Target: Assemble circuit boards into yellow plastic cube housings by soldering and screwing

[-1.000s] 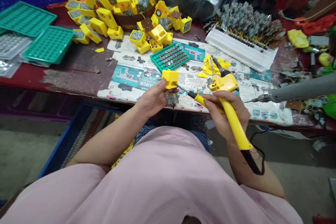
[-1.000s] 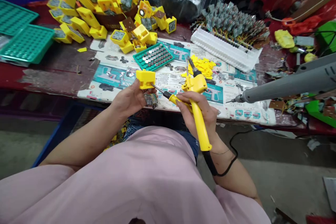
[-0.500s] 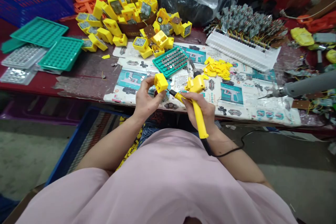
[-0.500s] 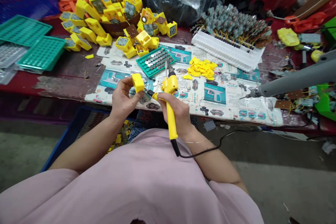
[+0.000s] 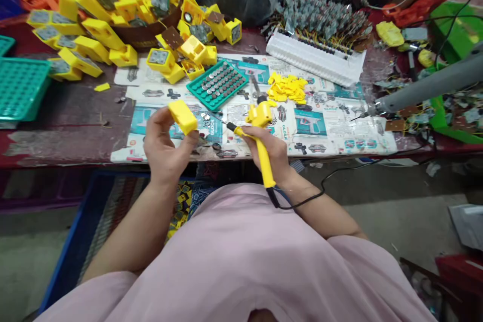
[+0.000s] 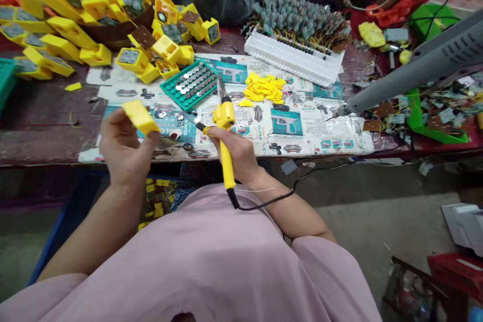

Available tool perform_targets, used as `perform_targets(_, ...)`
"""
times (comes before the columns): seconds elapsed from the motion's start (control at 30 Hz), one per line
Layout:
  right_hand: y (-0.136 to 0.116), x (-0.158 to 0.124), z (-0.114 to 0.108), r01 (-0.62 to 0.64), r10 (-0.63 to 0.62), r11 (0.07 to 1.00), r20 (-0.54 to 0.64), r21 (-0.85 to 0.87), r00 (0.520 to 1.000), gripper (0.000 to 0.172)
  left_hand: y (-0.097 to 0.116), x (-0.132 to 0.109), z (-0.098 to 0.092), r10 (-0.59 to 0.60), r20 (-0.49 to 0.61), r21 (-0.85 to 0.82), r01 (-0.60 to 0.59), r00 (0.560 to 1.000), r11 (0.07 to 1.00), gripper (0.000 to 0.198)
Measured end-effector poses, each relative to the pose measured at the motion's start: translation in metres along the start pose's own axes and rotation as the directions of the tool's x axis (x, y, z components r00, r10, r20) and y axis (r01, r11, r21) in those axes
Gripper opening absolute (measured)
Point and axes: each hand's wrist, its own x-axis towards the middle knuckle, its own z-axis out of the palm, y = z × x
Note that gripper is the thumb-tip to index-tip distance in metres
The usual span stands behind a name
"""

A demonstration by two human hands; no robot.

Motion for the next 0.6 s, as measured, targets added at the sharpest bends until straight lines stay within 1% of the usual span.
perform_targets(0.03,0.005,0.000,-0.009,0.027,-0.028,0.999,-0.025,-0.021,0.999,0.013,0.007,0.001,-0.002,-0.048,0.008,-0.123,0.049,0.999,0.991,0.057)
perform_targets(0.1,0.018,-0.002,-0.031,0.079,-0.085,0.993,-0.072,-0.083,0.994,0.018,0.020,0.003,-0.005,-0.151,0.027,-0.320,0.152,0.988,0.935,0.052)
perform_targets(0.17,0.035,-0.005,-0.054,0.108,-0.132,0.969,-0.097,-0.222,0.987,0.024,0.031,0.005,-0.009,-0.259,0.051,-0.432,0.255,0.964,0.865,0.046)
perform_targets(0.2,0.044,-0.007,-0.066,0.119,-0.153,0.941,-0.083,-0.316,0.985,0.025,0.036,0.006,-0.012,-0.317,0.069,-0.470,0.311,0.946,0.826,0.044)
perform_targets(0.23,0.054,-0.010,-0.076,0.133,-0.181,0.902,-0.081,-0.412,0.980,0.024,0.039,0.006,-0.016,-0.366,0.077,-0.506,0.353,0.927,0.787,0.042)
perform_targets(0.3,0.073,-0.015,-0.093,0.129,-0.200,0.819,-0.068,-0.560,0.977,0.018,0.043,0.007,-0.024,-0.443,0.085,-0.577,0.406,0.893,0.709,0.040)
perform_targets(0.33,0.081,-0.019,-0.100,0.103,-0.182,0.775,-0.064,-0.624,0.981,0.016,0.044,0.008,-0.028,-0.467,0.091,-0.602,0.422,0.880,0.677,0.041)
perform_targets(0.37,0.089,-0.022,-0.106,0.069,-0.137,0.728,-0.046,-0.682,0.990,0.018,0.045,0.007,-0.032,-0.484,0.102,-0.615,0.437,0.869,0.656,0.042)
perform_targets(0.43,0.100,-0.028,-0.116,0.056,-0.078,0.660,0.006,-0.749,0.997,0.025,0.045,0.007,-0.039,-0.504,0.127,-0.602,0.471,0.854,0.645,0.045)
perform_targets(0.5,0.108,-0.033,-0.122,0.075,-0.060,0.634,0.048,-0.770,0.997,0.030,0.043,0.005,-0.043,-0.521,0.164,-0.551,0.515,0.838,0.657,0.050)
perform_targets(0.6,0.112,-0.034,-0.124,0.089,-0.044,0.638,0.079,-0.765,0.996,0.032,0.039,0.002,-0.046,-0.553,0.253,-0.461,0.602,0.794,0.653,0.061)
